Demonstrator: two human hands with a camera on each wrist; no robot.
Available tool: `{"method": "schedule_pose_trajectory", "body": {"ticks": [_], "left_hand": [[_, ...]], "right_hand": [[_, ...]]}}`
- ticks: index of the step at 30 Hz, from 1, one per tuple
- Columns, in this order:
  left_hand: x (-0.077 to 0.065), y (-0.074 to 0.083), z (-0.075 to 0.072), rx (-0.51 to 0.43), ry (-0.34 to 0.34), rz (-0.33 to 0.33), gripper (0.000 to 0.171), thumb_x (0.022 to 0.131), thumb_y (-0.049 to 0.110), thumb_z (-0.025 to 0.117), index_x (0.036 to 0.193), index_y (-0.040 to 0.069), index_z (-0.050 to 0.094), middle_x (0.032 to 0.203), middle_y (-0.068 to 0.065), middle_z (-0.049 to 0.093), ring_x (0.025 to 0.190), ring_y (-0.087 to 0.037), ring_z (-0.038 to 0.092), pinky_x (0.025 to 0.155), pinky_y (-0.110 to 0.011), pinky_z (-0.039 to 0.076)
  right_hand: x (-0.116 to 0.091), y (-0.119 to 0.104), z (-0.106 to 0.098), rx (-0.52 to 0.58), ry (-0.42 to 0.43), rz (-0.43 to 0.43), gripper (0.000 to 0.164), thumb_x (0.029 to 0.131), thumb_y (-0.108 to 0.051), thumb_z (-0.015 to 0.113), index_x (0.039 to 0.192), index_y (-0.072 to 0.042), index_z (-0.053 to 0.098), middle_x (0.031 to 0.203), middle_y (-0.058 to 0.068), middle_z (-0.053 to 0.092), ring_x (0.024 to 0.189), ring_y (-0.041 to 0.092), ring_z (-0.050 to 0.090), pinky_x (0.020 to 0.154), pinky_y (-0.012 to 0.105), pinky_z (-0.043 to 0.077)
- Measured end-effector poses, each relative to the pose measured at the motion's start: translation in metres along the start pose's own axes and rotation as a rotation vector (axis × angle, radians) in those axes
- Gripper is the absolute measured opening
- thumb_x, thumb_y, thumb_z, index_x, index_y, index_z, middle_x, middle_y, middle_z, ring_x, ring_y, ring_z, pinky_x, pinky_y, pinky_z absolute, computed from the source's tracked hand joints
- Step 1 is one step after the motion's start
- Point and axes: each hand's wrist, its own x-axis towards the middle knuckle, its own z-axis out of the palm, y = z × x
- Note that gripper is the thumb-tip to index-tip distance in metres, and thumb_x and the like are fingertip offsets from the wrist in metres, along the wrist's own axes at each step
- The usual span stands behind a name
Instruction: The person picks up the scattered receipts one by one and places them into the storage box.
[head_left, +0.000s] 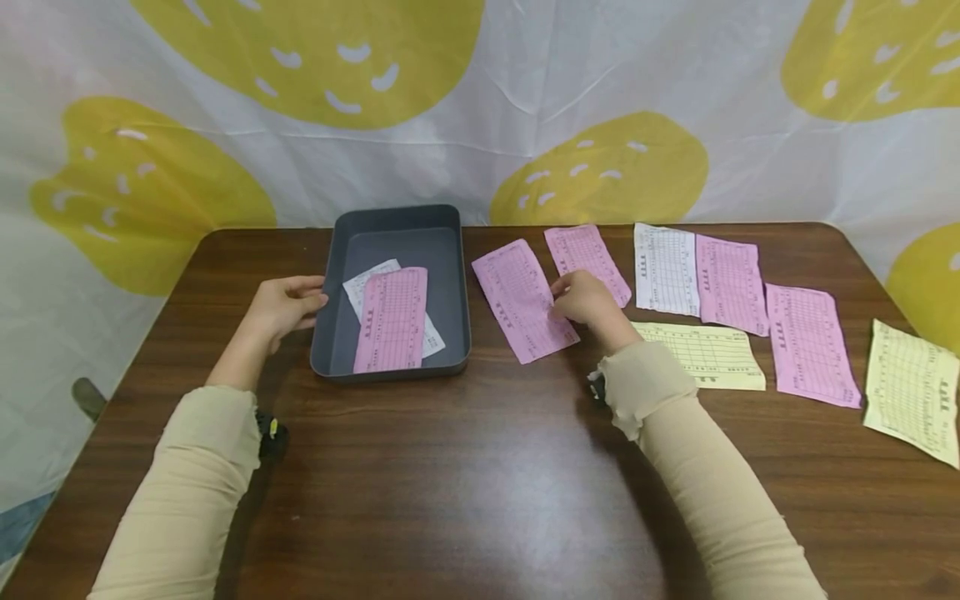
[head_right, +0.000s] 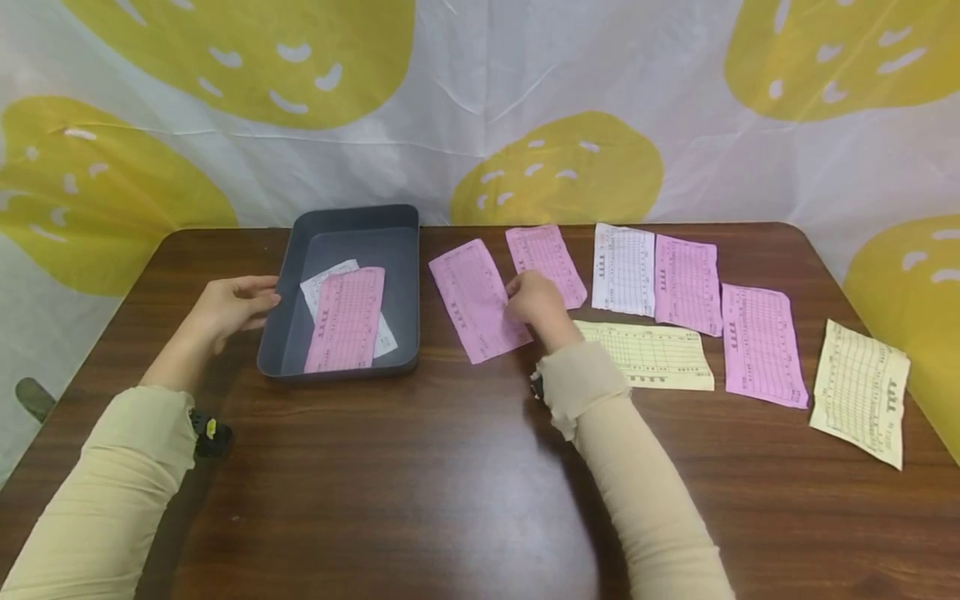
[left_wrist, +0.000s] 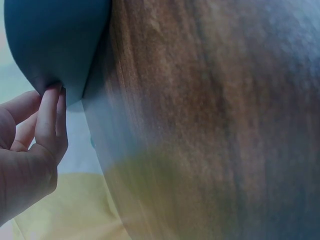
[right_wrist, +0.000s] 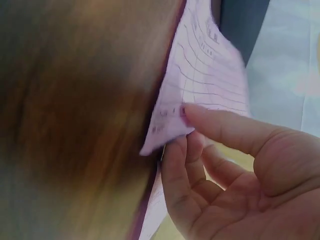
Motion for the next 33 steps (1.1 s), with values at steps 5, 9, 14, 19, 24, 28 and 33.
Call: {"method": "schedule_pose_trajectory", "body": {"ticks": [5, 9, 14, 19, 24, 28, 33], "left_hand": [[0.000, -0.001, 0.000, 0.007, -0.003, -0.005, 0.049, 0.099, 0.014, 0.051, 0.145, 0.004, 0.039, 0.139, -0.022, 0.049, 0.080, 0.008, 0.054, 0.077, -0.014, 0.055], [0.000, -0.001, 0.000, 0.011, -0.005, -0.006, 0.049, 0.099, 0.014, 0.050, 0.146, 0.005, 0.038, 0.140, -0.022, 0.049, 0.091, 0.000, 0.058, 0.078, -0.014, 0.055], [0.001, -0.001, 0.000, 0.014, -0.003, -0.006, 0.049, 0.099, 0.015, 0.050, 0.146, 0.005, 0.038, 0.140, -0.021, 0.048, 0.110, -0.017, 0.057, 0.078, -0.014, 0.055], [0.001, -0.002, 0.000, 0.021, 0.000, -0.005, 0.049, 0.099, 0.015, 0.050, 0.146, 0.005, 0.038, 0.140, -0.021, 0.048, 0.109, -0.015, 0.057, 0.078, -0.013, 0.055], [0.001, -0.002, 0.000, 0.019, 0.001, 0.000, 0.049, 0.099, 0.015, 0.050, 0.146, 0.005, 0.038, 0.140, -0.021, 0.048, 0.101, -0.008, 0.058, 0.077, -0.013, 0.055], [0.001, -0.003, 0.000, 0.008, 0.000, 0.003, 0.049, 0.099, 0.014, 0.050, 0.146, 0.005, 0.038, 0.139, -0.022, 0.048, 0.082, 0.008, 0.055, 0.075, -0.012, 0.055], [0.001, -0.003, 0.000, 0.002, -0.003, 0.003, 0.049, 0.099, 0.014, 0.050, 0.146, 0.004, 0.038, 0.140, -0.022, 0.048, 0.078, 0.011, 0.052, 0.075, -0.011, 0.055]], "right_hand": [[0.000, 0.006, -0.005, 0.108, -0.028, -0.003, 0.028, 0.075, 0.001, 0.065, 0.101, 0.009, 0.059, 0.081, 0.007, 0.058, 0.066, 0.010, 0.051, 0.059, 0.016, 0.043], [-0.001, 0.005, -0.008, 0.205, -0.059, 0.014, 0.028, 0.079, 0.003, 0.064, 0.105, 0.009, 0.055, 0.075, 0.001, 0.057, 0.059, 0.003, 0.050, 0.056, 0.011, 0.045], [-0.001, 0.004, -0.011, 0.290, -0.081, 0.003, 0.034, 0.083, 0.003, 0.062, 0.114, 0.012, 0.053, 0.077, 0.000, 0.059, 0.063, 0.001, 0.052, 0.061, 0.010, 0.049], [-0.002, 0.003, -0.015, 0.351, -0.090, 0.007, 0.038, 0.087, 0.000, 0.060, 0.122, 0.011, 0.051, 0.084, 0.000, 0.057, 0.065, -0.001, 0.053, 0.064, 0.011, 0.050], [-0.005, 0.000, -0.022, 0.436, -0.096, 0.015, 0.046, 0.089, -0.004, 0.061, 0.131, 0.007, 0.047, 0.080, -0.008, 0.058, 0.062, -0.003, 0.056, 0.064, 0.015, 0.052], [-0.009, -0.006, -0.026, 0.516, -0.059, 0.016, 0.050, 0.088, -0.003, 0.063, 0.135, 0.007, 0.045, 0.074, -0.014, 0.057, 0.061, -0.004, 0.058, 0.066, 0.016, 0.054], [-0.013, -0.013, -0.030, 0.686, -0.041, 0.016, 0.051, 0.089, 0.002, 0.061, 0.136, 0.010, 0.041, 0.074, -0.012, 0.057, 0.064, -0.003, 0.060, 0.067, 0.011, 0.055]]}}
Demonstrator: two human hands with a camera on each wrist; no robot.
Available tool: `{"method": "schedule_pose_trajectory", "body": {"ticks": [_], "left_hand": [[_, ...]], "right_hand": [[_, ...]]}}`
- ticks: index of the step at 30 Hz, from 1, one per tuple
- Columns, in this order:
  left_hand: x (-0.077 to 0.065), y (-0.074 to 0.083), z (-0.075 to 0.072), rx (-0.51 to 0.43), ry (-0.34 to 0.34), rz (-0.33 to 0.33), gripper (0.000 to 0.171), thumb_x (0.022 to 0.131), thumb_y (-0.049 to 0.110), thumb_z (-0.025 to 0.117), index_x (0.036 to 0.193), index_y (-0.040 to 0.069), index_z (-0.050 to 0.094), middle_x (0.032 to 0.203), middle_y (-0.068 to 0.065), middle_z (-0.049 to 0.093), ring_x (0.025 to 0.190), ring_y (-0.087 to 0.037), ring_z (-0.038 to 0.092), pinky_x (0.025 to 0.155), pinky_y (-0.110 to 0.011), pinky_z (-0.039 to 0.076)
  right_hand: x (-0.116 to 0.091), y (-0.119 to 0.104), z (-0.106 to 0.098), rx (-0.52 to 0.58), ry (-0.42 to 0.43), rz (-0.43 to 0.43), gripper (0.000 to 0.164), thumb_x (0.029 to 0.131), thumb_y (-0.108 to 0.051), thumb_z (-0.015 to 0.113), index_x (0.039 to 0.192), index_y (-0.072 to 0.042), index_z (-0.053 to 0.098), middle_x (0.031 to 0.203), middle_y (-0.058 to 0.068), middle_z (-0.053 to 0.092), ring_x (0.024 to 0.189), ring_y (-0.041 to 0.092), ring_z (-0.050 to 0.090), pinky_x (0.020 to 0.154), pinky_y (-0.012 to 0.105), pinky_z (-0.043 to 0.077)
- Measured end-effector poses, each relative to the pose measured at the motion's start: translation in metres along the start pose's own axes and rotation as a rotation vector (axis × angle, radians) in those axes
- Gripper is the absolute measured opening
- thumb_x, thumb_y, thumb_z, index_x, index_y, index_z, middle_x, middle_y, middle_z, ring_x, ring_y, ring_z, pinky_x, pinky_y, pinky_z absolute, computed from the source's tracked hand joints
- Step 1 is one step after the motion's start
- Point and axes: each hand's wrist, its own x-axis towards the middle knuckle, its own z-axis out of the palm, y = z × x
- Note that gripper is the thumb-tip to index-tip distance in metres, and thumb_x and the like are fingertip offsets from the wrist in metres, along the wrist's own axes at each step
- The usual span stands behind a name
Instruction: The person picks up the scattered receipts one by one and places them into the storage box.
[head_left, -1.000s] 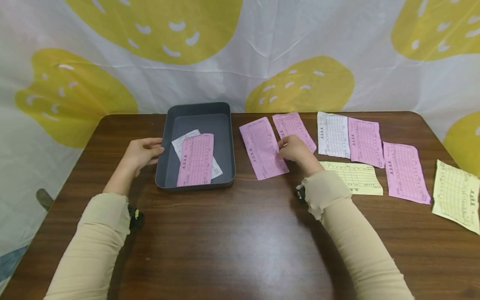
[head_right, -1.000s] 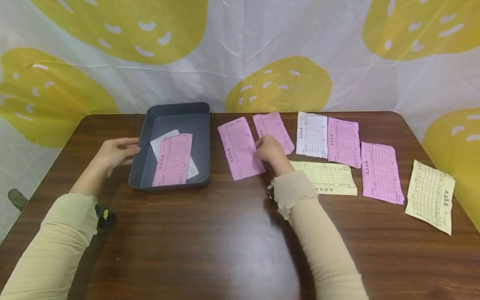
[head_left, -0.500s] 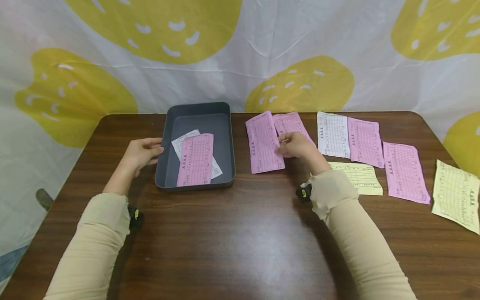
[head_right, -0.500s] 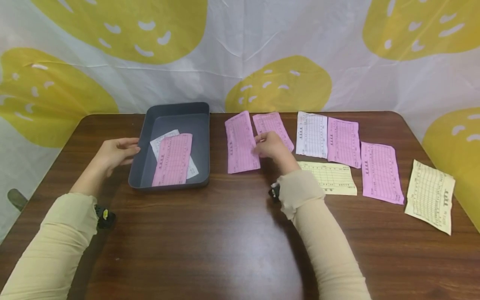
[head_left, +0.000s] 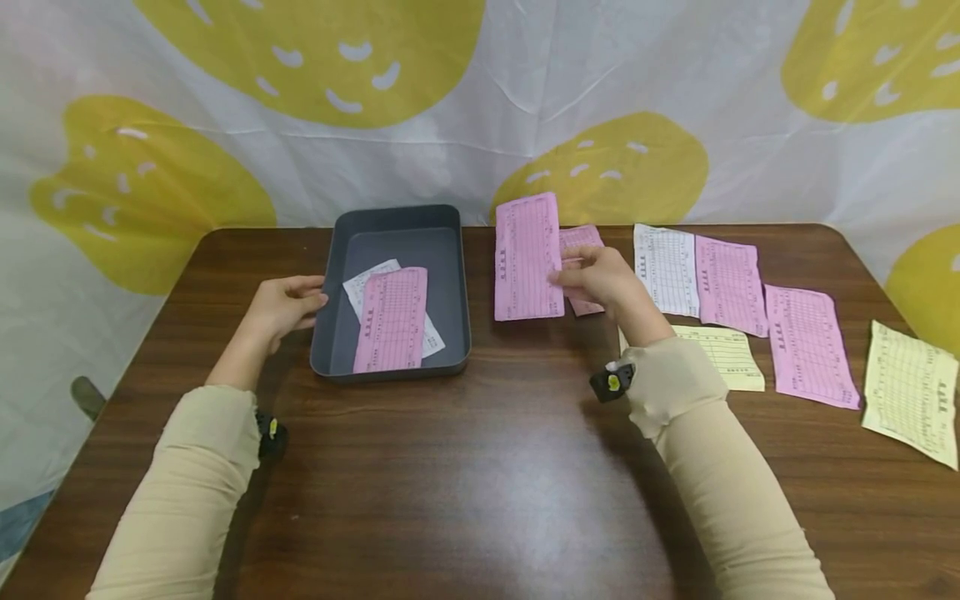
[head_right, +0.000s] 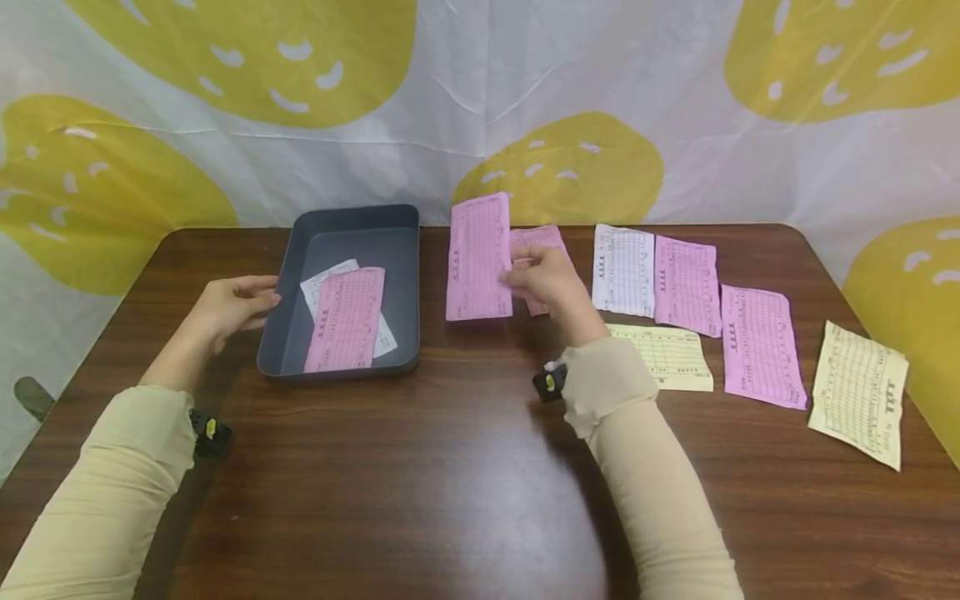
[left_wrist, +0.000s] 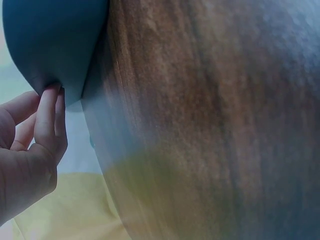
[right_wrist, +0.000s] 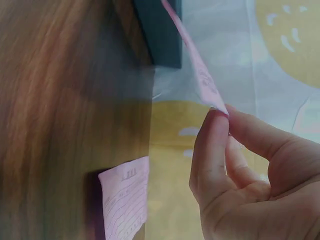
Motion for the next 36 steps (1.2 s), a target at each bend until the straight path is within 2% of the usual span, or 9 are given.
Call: {"method": "schedule_pose_trajectory", "body": {"ticks": [3, 7, 13, 18, 29, 36], "left_hand": [[0.000, 0.000, 0.000, 0.005, 0.000, -0.002, 0.049, 0.099, 0.014, 0.050, 0.146, 0.004, 0.038, 0.140, -0.022, 0.048, 0.082, 0.008, 0.053, 0.075, -0.012, 0.055], [-0.001, 0.001, 0.000, 0.005, 0.002, -0.003, 0.049, 0.099, 0.014, 0.050, 0.145, 0.005, 0.039, 0.139, -0.022, 0.048, 0.083, 0.007, 0.054, 0.076, -0.012, 0.055], [-0.001, 0.001, 0.000, 0.004, 0.003, -0.006, 0.049, 0.099, 0.014, 0.050, 0.145, 0.005, 0.039, 0.138, -0.021, 0.049, 0.086, 0.005, 0.055, 0.075, -0.011, 0.054], [0.000, 0.001, 0.000, -0.012, 0.001, -0.003, 0.049, 0.099, 0.013, 0.050, 0.145, 0.004, 0.039, 0.138, -0.022, 0.049, 0.078, 0.011, 0.053, 0.073, -0.010, 0.054], [0.000, -0.001, 0.000, -0.021, 0.004, 0.008, 0.049, 0.098, 0.012, 0.050, 0.145, 0.002, 0.039, 0.136, -0.023, 0.048, 0.074, 0.015, 0.051, 0.071, -0.009, 0.053], [-0.001, 0.000, 0.000, -0.025, 0.004, 0.004, 0.049, 0.098, 0.012, 0.050, 0.145, 0.002, 0.039, 0.137, -0.023, 0.048, 0.072, 0.016, 0.052, 0.070, -0.008, 0.053]], "right_hand": [[-0.001, -0.003, 0.003, 0.089, -0.002, -0.002, 0.052, 0.089, 0.004, 0.059, 0.137, 0.011, 0.039, 0.075, -0.011, 0.058, 0.066, -0.003, 0.061, 0.068, 0.010, 0.055], [-0.002, -0.006, 0.010, 0.135, -0.024, -0.025, 0.052, 0.090, 0.006, 0.057, 0.138, 0.011, 0.038, 0.074, -0.010, 0.060, 0.067, -0.002, 0.062, 0.068, 0.011, 0.055], [-0.001, -0.009, 0.030, 0.126, -0.061, -0.075, 0.050, 0.089, 0.007, 0.059, 0.135, 0.011, 0.042, 0.073, -0.012, 0.063, 0.069, -0.001, 0.063, 0.070, 0.015, 0.057], [-0.002, -0.010, 0.050, 0.104, -0.081, -0.113, 0.046, 0.087, 0.007, 0.062, 0.130, 0.011, 0.048, 0.070, -0.012, 0.063, 0.066, 0.000, 0.063, 0.069, 0.017, 0.057], [-0.001, -0.006, 0.095, 0.088, -0.073, -0.139, 0.039, 0.083, 0.008, 0.065, 0.121, 0.012, 0.055, 0.078, 0.002, 0.063, 0.062, 0.001, 0.059, 0.064, 0.017, 0.057], [0.000, -0.002, 0.119, 0.092, -0.076, -0.167, 0.037, 0.081, 0.013, 0.065, 0.117, 0.013, 0.056, 0.070, -0.001, 0.057, 0.061, 0.004, 0.056, 0.068, 0.023, 0.059]]}}
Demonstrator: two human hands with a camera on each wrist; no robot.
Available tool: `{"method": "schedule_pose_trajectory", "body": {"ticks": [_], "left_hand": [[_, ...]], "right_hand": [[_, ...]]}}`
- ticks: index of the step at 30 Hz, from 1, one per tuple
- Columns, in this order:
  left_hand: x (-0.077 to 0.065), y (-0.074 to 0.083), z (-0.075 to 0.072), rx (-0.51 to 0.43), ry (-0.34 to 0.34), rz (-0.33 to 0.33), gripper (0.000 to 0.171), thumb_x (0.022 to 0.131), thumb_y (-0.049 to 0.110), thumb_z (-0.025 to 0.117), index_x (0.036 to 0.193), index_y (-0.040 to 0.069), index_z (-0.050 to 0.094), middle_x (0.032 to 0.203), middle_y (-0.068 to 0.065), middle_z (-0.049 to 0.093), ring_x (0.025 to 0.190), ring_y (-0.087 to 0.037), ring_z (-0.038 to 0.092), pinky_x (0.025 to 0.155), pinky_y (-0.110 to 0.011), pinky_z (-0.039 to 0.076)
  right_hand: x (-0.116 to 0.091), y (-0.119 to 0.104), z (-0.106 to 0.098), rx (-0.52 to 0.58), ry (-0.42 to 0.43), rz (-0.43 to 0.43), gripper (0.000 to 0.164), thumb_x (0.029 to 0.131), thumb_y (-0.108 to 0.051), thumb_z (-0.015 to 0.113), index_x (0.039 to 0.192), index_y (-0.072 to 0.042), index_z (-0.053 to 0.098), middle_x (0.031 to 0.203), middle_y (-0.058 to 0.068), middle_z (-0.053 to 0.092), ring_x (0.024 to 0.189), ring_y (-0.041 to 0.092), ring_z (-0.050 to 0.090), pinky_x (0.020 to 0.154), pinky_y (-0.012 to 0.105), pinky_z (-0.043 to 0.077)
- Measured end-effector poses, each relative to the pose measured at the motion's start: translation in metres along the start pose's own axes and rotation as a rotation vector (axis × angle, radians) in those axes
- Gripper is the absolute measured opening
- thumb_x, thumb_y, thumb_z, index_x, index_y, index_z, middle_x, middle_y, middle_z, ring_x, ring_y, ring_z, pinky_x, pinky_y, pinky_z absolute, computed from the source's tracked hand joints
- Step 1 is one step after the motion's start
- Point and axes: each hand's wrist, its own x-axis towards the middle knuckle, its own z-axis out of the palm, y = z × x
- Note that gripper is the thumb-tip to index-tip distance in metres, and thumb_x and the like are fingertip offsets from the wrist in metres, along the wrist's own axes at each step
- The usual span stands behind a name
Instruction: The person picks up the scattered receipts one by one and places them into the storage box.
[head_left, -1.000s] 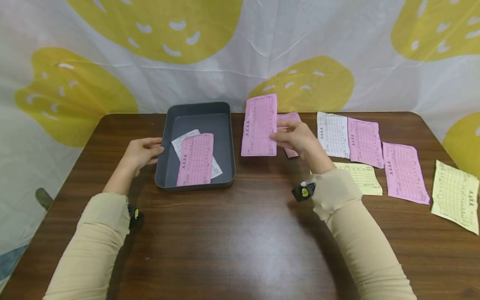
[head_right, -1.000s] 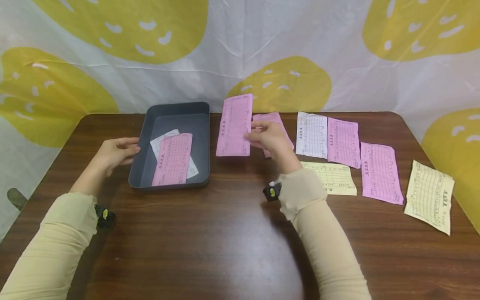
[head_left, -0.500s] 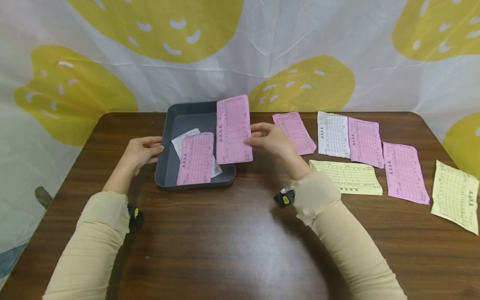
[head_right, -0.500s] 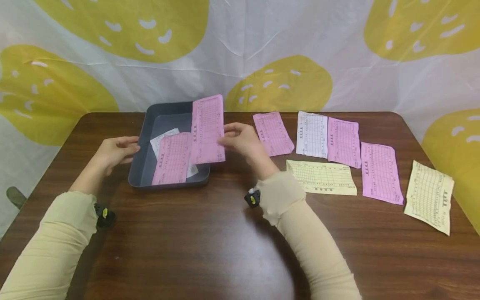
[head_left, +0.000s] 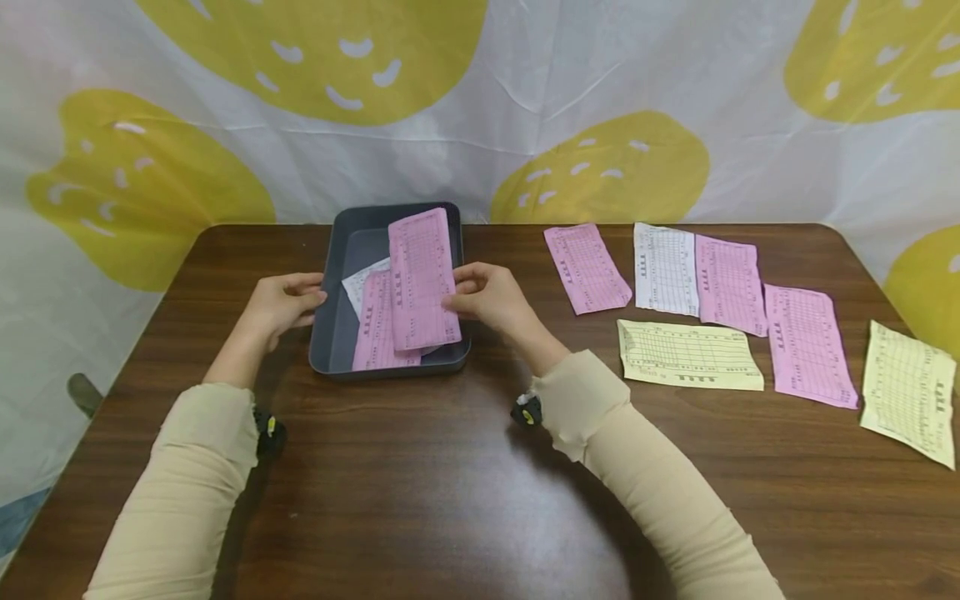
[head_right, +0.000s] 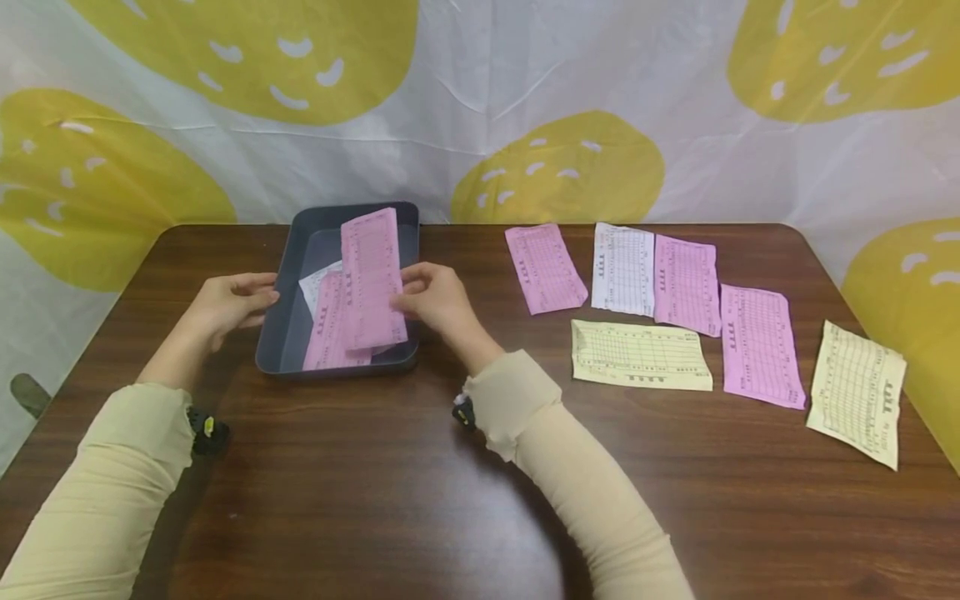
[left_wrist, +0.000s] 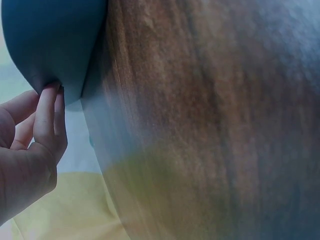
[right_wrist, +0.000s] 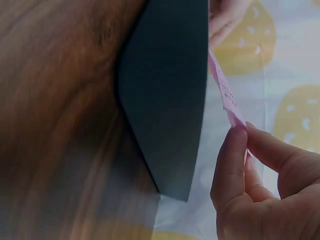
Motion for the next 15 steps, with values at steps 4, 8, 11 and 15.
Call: {"method": "schedule_pose_trajectory", "body": {"ticks": [4, 8, 11, 15], "left_hand": [[0.000, 0.000, 0.000, 0.010, -0.005, -0.009, 0.049, 0.099, 0.014, 0.051, 0.145, 0.004, 0.039, 0.138, -0.022, 0.048, 0.077, 0.012, 0.053, 0.072, -0.009, 0.053], [0.001, 0.000, 0.000, 0.021, -0.005, -0.014, 0.049, 0.099, 0.015, 0.051, 0.146, 0.006, 0.039, 0.139, -0.021, 0.049, 0.082, 0.008, 0.054, 0.073, -0.009, 0.054], [0.001, 0.000, 0.000, 0.021, -0.002, -0.014, 0.049, 0.099, 0.015, 0.051, 0.146, 0.005, 0.039, 0.139, -0.021, 0.049, 0.081, 0.009, 0.053, 0.072, -0.009, 0.054], [0.001, 0.000, 0.000, 0.015, 0.000, -0.009, 0.049, 0.099, 0.013, 0.051, 0.145, 0.004, 0.039, 0.138, -0.022, 0.049, 0.077, 0.012, 0.052, 0.071, -0.009, 0.054]], "right_hand": [[0.001, 0.001, 0.010, -0.034, 0.005, -0.005, 0.037, 0.079, 0.013, 0.067, 0.115, 0.012, 0.058, 0.071, 0.000, 0.057, 0.061, 0.004, 0.056, 0.071, 0.026, 0.060], [0.000, 0.001, 0.017, -0.073, 0.003, 0.003, 0.037, 0.080, 0.012, 0.067, 0.116, 0.011, 0.058, 0.075, 0.005, 0.059, 0.062, 0.005, 0.055, 0.072, 0.028, 0.060], [0.000, 0.002, 0.021, -0.103, -0.006, 0.007, 0.037, 0.080, 0.011, 0.067, 0.116, 0.011, 0.059, 0.078, 0.007, 0.060, 0.062, 0.005, 0.055, 0.071, 0.027, 0.060], [-0.001, 0.003, 0.025, -0.164, -0.010, 0.001, 0.037, 0.080, 0.008, 0.069, 0.116, 0.009, 0.060, 0.079, 0.009, 0.061, 0.062, 0.006, 0.055, 0.070, 0.027, 0.060]]}}
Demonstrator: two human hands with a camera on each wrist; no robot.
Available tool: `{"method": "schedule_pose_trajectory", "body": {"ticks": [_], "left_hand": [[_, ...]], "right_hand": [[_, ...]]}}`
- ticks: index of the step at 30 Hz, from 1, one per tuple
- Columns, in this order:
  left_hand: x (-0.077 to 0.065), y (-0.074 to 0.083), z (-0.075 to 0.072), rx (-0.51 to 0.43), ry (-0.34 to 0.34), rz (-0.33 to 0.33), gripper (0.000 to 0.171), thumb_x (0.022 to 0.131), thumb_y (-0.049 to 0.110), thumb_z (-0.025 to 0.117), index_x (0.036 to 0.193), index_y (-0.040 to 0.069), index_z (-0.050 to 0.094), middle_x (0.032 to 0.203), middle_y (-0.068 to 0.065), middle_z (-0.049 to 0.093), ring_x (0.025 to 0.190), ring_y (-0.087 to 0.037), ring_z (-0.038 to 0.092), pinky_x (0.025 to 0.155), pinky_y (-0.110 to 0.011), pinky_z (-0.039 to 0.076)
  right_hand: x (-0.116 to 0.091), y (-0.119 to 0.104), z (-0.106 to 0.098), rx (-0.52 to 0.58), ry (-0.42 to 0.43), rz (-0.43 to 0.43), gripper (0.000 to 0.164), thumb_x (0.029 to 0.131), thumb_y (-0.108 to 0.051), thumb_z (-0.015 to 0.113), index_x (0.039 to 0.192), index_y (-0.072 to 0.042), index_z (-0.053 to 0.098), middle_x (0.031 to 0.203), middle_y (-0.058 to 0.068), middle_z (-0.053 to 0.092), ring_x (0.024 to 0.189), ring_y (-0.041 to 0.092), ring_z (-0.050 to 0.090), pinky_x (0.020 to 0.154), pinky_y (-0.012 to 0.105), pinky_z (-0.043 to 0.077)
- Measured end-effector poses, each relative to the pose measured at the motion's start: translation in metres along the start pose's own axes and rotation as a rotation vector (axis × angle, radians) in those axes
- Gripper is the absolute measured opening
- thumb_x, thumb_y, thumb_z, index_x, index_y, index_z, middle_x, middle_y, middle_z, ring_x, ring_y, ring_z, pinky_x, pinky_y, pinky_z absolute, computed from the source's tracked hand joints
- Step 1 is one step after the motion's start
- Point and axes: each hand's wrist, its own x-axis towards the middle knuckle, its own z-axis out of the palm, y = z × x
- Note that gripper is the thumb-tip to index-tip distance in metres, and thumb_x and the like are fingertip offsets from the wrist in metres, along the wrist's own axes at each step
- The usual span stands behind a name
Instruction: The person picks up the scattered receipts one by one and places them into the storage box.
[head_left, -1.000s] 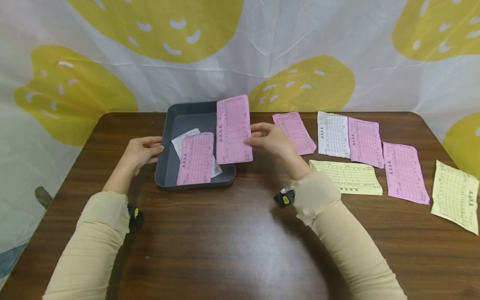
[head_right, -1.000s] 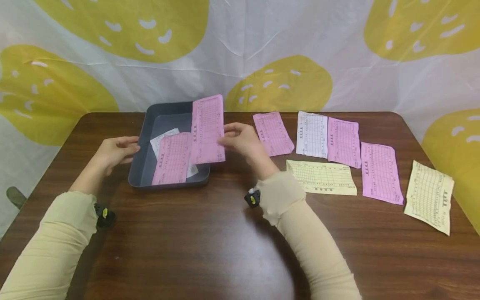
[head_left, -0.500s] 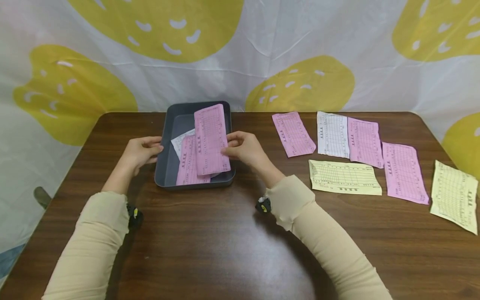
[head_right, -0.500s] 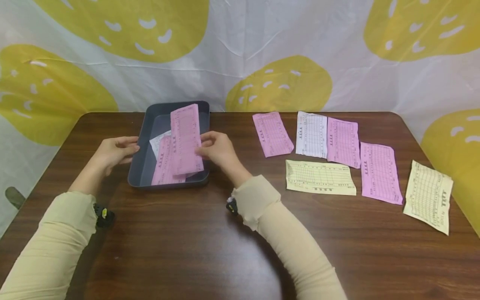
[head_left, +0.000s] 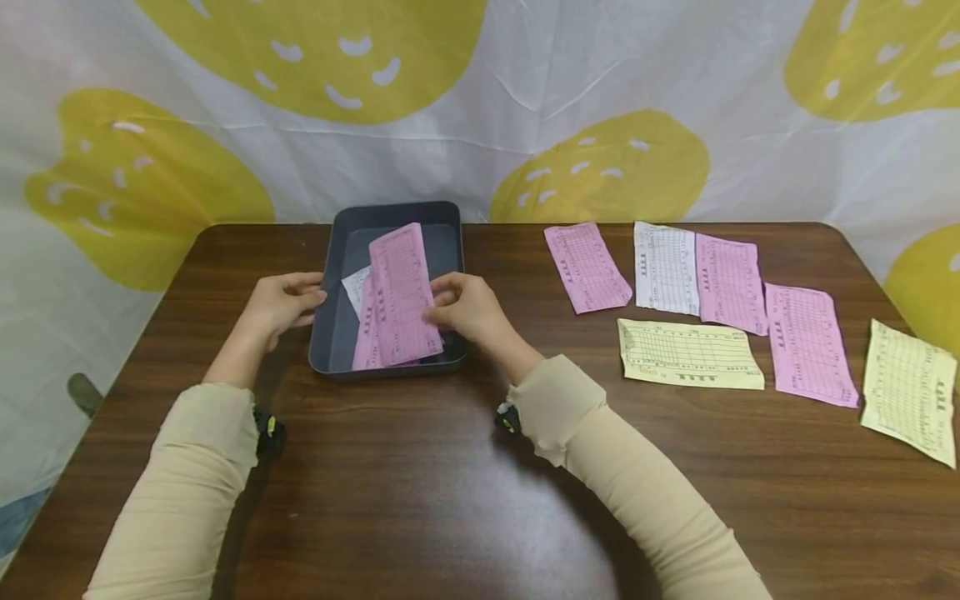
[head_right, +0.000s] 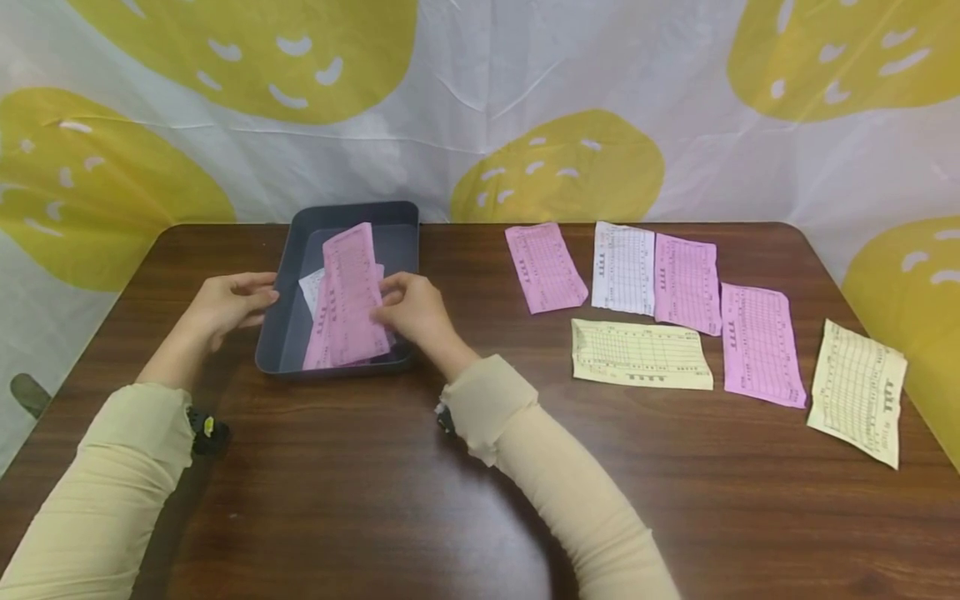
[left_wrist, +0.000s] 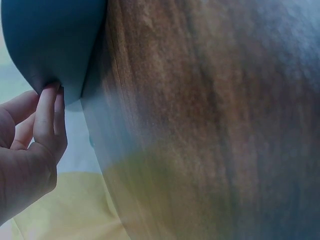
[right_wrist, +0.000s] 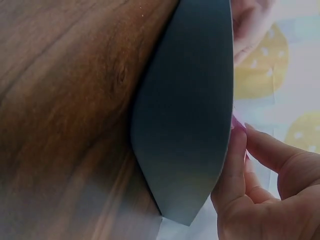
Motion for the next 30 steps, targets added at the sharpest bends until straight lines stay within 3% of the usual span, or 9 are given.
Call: {"method": "schedule_pose_trajectory", "body": {"ticks": [4, 11, 24, 30], "left_hand": [[-0.0005, 0.0001, -0.0003, -0.005, -0.003, 0.004, 0.049, 0.099, 0.013, 0.050, 0.145, 0.004, 0.039, 0.138, -0.023, 0.048, 0.076, 0.014, 0.052, 0.071, -0.009, 0.054], [-0.0005, 0.0001, -0.0004, -0.003, -0.004, 0.008, 0.049, 0.099, 0.013, 0.051, 0.145, 0.004, 0.039, 0.138, -0.023, 0.049, 0.077, 0.013, 0.052, 0.071, -0.009, 0.053], [-0.0009, 0.0015, 0.0002, 0.022, -0.003, -0.002, 0.049, 0.099, 0.015, 0.050, 0.145, 0.005, 0.039, 0.138, -0.022, 0.049, 0.080, 0.010, 0.053, 0.072, -0.009, 0.054], [-0.0005, 0.0010, 0.0004, 0.029, -0.004, -0.002, 0.049, 0.099, 0.016, 0.050, 0.146, 0.005, 0.038, 0.138, -0.021, 0.048, 0.090, 0.002, 0.055, 0.076, -0.011, 0.054]], "right_hand": [[0.0007, 0.0008, 0.0030, -0.099, 0.005, -0.019, 0.038, 0.080, 0.004, 0.071, 0.116, 0.005, 0.062, 0.083, 0.012, 0.064, 0.063, 0.006, 0.055, 0.064, 0.020, 0.057], [0.0012, 0.0026, 0.0070, -0.262, 0.028, -0.073, 0.037, 0.079, -0.003, 0.073, 0.114, 0.000, 0.064, 0.088, 0.013, 0.068, 0.070, 0.010, 0.055, 0.056, 0.012, 0.042], [-0.0014, 0.0004, 0.0081, -0.354, 0.003, -0.074, 0.041, 0.081, -0.006, 0.072, 0.121, -0.001, 0.063, 0.098, 0.015, 0.071, 0.079, 0.015, 0.059, 0.058, 0.014, 0.043], [-0.0024, -0.0028, 0.0067, -0.387, -0.015, -0.065, 0.042, 0.084, -0.010, 0.070, 0.125, -0.001, 0.061, 0.099, 0.013, 0.070, 0.080, 0.014, 0.060, 0.061, 0.016, 0.047]]}}
